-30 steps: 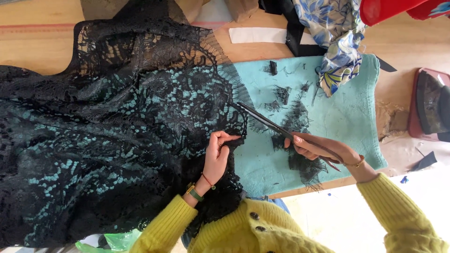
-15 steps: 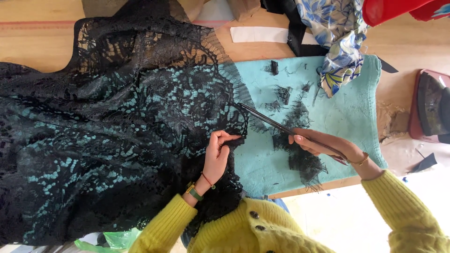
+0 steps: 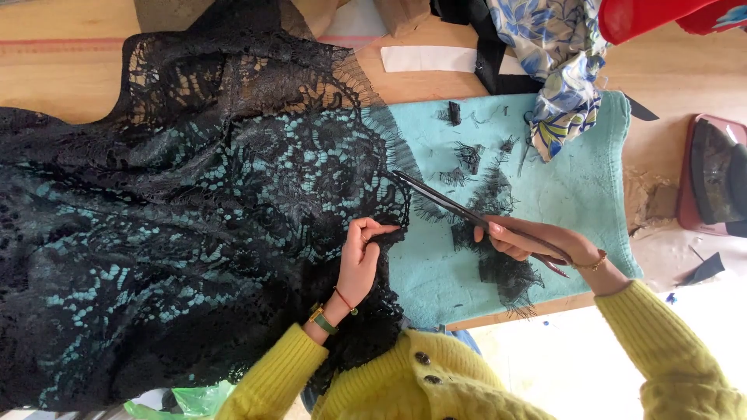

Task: Trimming the edges of black lace fabric using large tailor scissors on a cutting table.

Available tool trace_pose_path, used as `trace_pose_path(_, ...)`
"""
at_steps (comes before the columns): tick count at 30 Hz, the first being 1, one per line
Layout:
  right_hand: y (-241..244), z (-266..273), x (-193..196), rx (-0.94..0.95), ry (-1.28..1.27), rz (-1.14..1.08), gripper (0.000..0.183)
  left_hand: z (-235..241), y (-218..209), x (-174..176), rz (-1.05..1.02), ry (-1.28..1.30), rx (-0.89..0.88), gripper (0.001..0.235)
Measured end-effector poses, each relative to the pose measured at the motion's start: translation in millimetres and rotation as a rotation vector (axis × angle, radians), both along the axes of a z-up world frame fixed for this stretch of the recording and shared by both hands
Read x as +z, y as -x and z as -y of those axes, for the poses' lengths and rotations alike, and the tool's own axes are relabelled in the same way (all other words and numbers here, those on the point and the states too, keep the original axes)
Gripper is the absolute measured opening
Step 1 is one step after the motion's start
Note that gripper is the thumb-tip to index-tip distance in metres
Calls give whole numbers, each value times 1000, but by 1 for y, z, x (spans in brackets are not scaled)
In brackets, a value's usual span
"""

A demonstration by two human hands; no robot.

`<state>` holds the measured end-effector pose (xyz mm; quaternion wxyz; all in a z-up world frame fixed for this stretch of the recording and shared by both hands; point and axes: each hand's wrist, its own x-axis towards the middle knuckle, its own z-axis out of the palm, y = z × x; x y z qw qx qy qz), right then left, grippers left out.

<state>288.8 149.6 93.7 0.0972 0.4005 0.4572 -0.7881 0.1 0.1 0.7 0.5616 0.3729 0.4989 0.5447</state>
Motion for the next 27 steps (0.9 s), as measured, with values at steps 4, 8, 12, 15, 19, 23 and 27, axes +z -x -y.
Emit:
trace_pose_path(4,5,-2,1,4,-12,-2,37,0,0,2,8,5,3,25)
trace_pose_path(8,0,-1,-8,52,-60,2,40,0,0,3,20,3,5,25)
trace_pose_path(12,-7,0,-20,20,-60,41,37,0,0,0,23,8,18,25)
trace_pose_path(15,-12,7,-31,14,-57,55,39,0,1,-1,18,8,24,25)
trace_pose_path(19,-15,22,-35,-115,21,63,36,-7,15,11,-60,42,93,26)
trace_pose_path(23,-36,46,-65,-213,6,20,50,-21,46,4,-651,-101,137,30)
trace_pose_path(27,-25,73,-53,-200,-205,78,45,-36,52,-2,-1155,-251,85,20)
